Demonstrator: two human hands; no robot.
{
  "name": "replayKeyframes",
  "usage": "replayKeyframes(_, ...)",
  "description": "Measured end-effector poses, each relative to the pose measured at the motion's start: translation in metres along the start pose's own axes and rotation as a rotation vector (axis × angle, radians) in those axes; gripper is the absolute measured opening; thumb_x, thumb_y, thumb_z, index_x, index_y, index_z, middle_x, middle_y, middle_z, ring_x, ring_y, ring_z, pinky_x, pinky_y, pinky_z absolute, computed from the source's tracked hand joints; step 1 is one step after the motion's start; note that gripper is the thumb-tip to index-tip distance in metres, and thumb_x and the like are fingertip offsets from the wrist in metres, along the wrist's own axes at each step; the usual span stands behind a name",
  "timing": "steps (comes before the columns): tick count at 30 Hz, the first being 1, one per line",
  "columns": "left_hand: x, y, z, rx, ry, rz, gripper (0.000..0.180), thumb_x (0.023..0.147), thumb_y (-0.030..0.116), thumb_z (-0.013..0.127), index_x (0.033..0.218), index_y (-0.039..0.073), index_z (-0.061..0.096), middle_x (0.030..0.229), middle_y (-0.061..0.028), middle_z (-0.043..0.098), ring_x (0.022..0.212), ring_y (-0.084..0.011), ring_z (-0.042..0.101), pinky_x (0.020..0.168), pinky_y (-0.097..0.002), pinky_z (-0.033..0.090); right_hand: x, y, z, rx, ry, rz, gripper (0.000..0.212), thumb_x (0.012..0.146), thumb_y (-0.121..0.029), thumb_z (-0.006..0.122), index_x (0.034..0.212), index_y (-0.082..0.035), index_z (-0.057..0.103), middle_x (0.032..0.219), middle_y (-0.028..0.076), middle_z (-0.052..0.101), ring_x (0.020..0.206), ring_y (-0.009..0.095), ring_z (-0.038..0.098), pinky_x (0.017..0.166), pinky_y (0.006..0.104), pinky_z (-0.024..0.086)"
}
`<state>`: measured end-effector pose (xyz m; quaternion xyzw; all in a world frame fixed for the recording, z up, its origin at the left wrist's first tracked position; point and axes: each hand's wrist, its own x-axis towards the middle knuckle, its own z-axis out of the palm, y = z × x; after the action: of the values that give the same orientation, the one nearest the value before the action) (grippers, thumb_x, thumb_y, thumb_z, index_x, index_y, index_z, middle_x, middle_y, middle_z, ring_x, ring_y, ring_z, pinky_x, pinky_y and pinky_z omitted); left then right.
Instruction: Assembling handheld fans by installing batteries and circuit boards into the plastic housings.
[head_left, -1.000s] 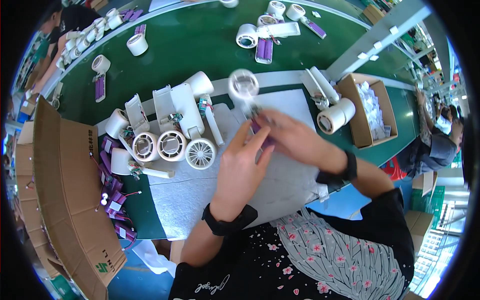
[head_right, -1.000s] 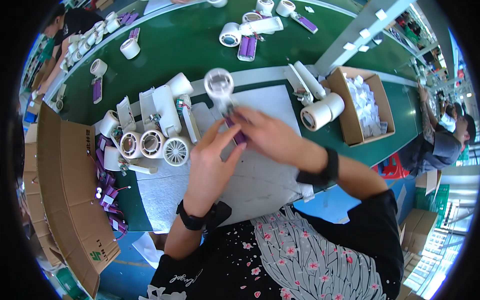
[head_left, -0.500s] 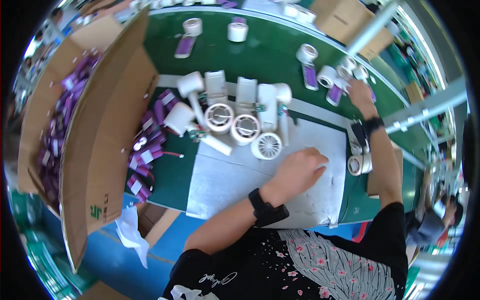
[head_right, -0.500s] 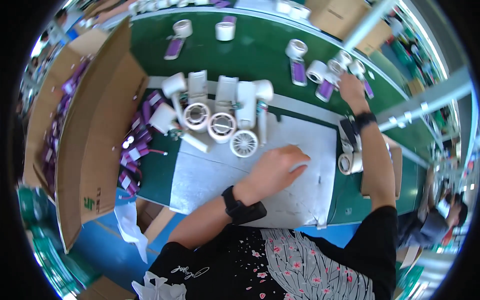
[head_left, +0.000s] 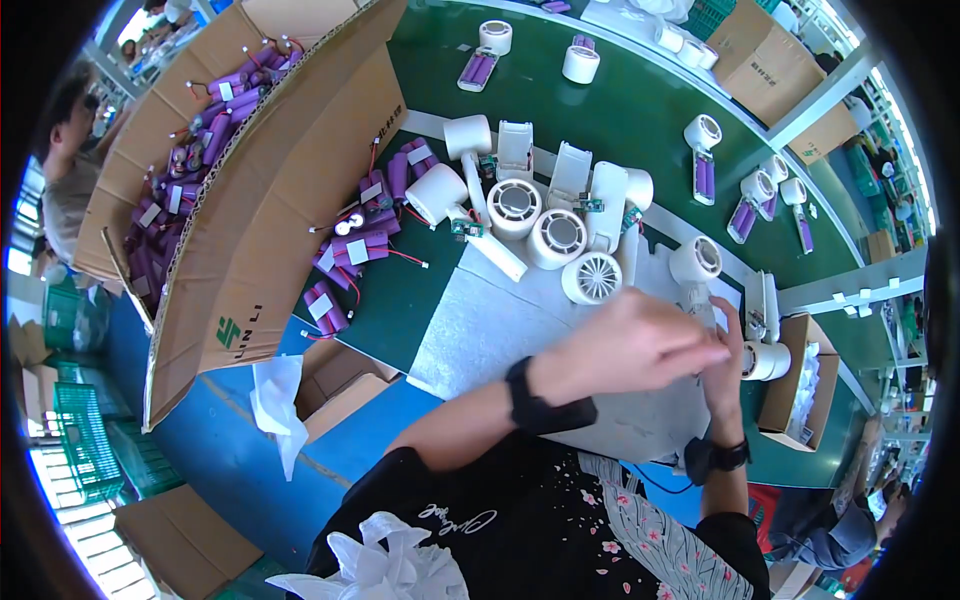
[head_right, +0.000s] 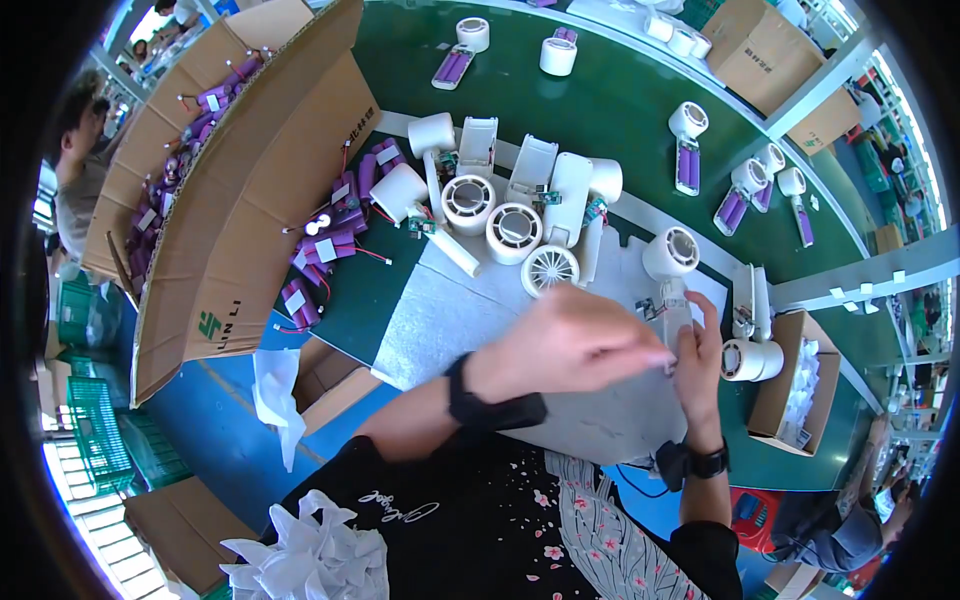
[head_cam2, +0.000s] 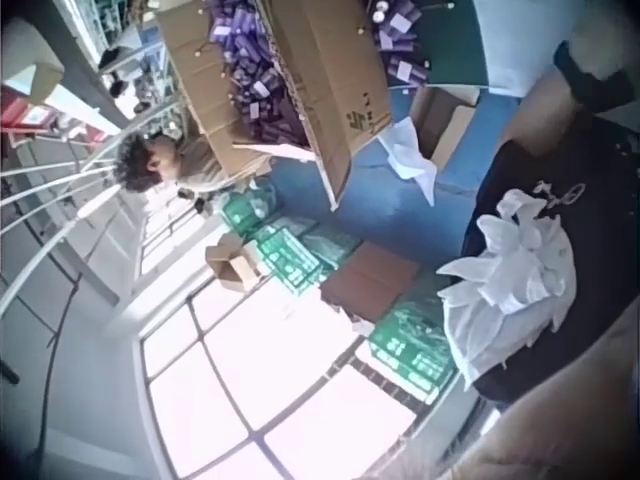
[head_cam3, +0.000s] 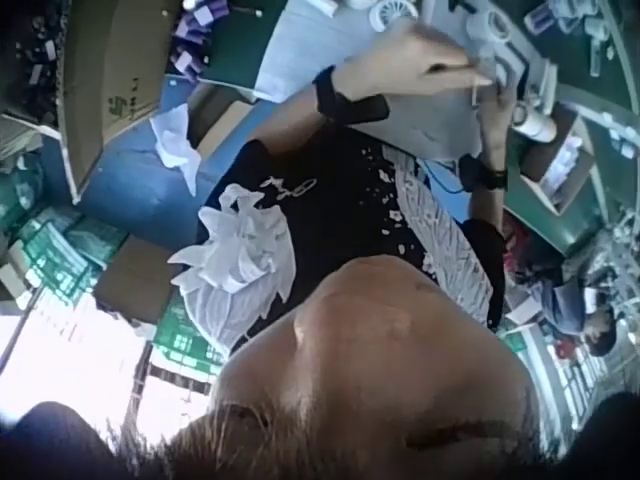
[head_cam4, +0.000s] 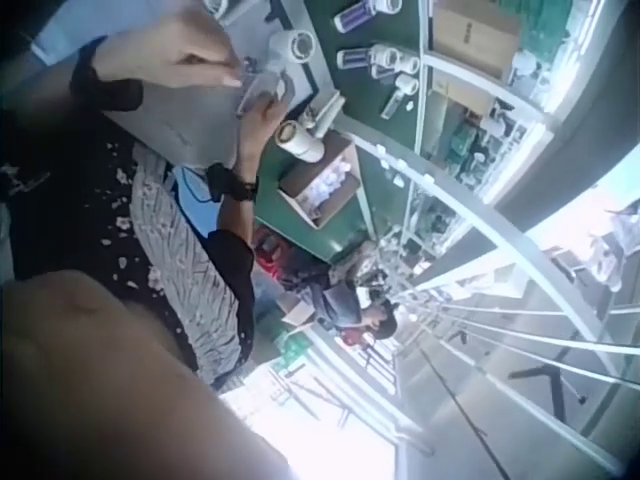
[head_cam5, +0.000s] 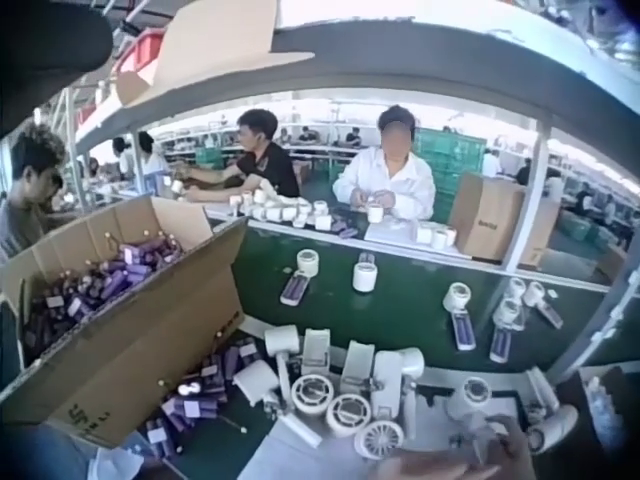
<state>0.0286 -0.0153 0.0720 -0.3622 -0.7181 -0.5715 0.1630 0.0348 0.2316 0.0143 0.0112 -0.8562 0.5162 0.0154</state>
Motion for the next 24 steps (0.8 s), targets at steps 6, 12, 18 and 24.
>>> replayKeyframes(6, -0.058, -0.002, -0.116, 0.745, 0.225, -0.543, 0.027, 0.073, 0.0, 0.068, 0.099, 0.006, 0.069, 0.096, -0.0132, 0.065, 0.083, -0.031, 0.064, 0.071, -0.0373, 0.052, -0.008, -0.039, -0.009, -0.244, -0.279, 0.075, 0.037, 0.09, -0.004, 0.053, 0.127, -0.007, 0.047, 0.067, 0.004, 0.058, 0.056, 0.008, 0.049, 0.053, 0.0243, 0.038)
replayKeyframes(12, -0.126, -0.017, -0.15, 1.333, -0.066, -0.568, 0.036, 0.072, -0.003, 0.064, 0.106, 0.011, 0.068, 0.11, -0.0059, 0.061, 0.114, -0.0313, 0.049, 0.097, -0.0476, 0.036, 0.016, -0.005, -0.003, -0.282, -0.281, -0.231, 0.013, 0.087, -0.007, 0.064, 0.099, -0.003, 0.061, 0.058, 0.007, 0.054, 0.048, 0.011, 0.048, 0.048, 0.0271, 0.038)
replayKeyframes(18, -0.122, -0.016, -0.154, 1.294, -0.127, -0.742, 0.03, 0.073, -0.004, 0.065, 0.099, 0.011, 0.071, 0.113, -0.0024, 0.061, 0.119, -0.0323, 0.045, 0.099, -0.049, 0.033, 0.018, 0.007, -0.008, -0.104, -0.2, -0.231, 0.006, 0.085, -0.007, 0.067, 0.09, -0.004, 0.064, 0.059, 0.011, 0.055, 0.047, 0.019, 0.052, 0.048, 0.0302, 0.041)
replayKeyframes(24, -0.127, -0.014, -0.176, 1.23, -0.007, -0.421, 0.017, 0.081, 0.001, 0.066, 0.095, 0.006, 0.073, 0.101, -0.005, 0.065, 0.097, -0.0262, 0.059, 0.081, -0.0381, 0.046, 0.021, 0.014, -0.008, -0.012, -0.167, -0.312, 0.004, 0.086, -0.006, 0.067, 0.088, -0.003, 0.066, 0.056, 0.006, 0.053, 0.046, 0.012, 0.048, 0.046, 0.0261, 0.037)
